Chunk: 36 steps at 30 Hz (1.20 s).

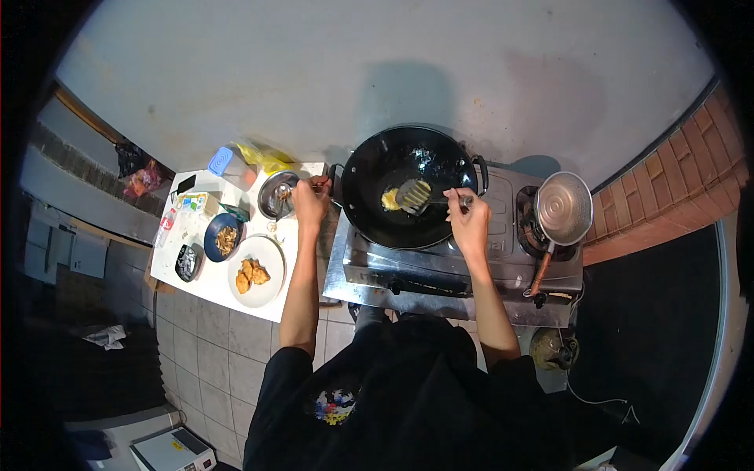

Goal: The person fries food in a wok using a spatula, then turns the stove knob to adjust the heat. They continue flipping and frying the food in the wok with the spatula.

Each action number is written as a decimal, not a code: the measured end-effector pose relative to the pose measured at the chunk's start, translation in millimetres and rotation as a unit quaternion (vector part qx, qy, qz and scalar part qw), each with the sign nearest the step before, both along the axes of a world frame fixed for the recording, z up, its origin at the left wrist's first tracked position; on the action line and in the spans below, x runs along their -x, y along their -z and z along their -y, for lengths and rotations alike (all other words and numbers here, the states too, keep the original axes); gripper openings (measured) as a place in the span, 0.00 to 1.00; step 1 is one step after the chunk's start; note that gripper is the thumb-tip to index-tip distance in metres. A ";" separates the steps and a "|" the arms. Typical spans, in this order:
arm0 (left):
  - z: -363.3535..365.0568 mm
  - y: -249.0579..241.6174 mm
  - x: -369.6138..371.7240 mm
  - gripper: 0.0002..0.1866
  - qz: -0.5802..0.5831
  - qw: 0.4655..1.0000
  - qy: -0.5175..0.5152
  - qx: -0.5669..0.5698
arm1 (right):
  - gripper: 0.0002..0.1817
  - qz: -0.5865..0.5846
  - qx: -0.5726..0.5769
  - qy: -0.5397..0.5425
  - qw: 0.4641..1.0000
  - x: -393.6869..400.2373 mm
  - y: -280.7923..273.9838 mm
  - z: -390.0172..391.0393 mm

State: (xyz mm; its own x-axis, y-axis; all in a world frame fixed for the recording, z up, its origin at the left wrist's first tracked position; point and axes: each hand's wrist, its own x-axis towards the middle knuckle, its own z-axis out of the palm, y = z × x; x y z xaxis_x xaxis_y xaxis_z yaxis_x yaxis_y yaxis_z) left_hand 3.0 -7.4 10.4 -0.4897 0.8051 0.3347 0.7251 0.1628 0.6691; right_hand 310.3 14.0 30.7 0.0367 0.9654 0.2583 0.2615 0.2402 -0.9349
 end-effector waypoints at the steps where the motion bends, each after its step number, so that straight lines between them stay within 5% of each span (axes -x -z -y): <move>1: 0.7 -0.7 -1.4 0.09 0.001 1.000 -0.001 -0.007 | 0.10 0.001 -0.001 -0.002 1.000 -1.1 -3.5 -0.1; 3: 1.7 -1.0 -3.0 0.09 0.003 1.000 -0.003 -0.015 | 0.10 -0.058 -0.025 0.012 0.998 -5.1 -8.1 -0.3; 13: 0.1 5.3 -0.6 0.09 -0.004 1.000 -0.001 -0.023 | 0.09 0.051 -0.011 0.010 0.999 -6.5 4.9 -11.8; 36: 0.4 3.3 -4.8 0.07 0.009 0.999 0.006 -0.038 | 0.12 0.089 -0.079 -0.005 0.993 5.7 -4.2 -17.8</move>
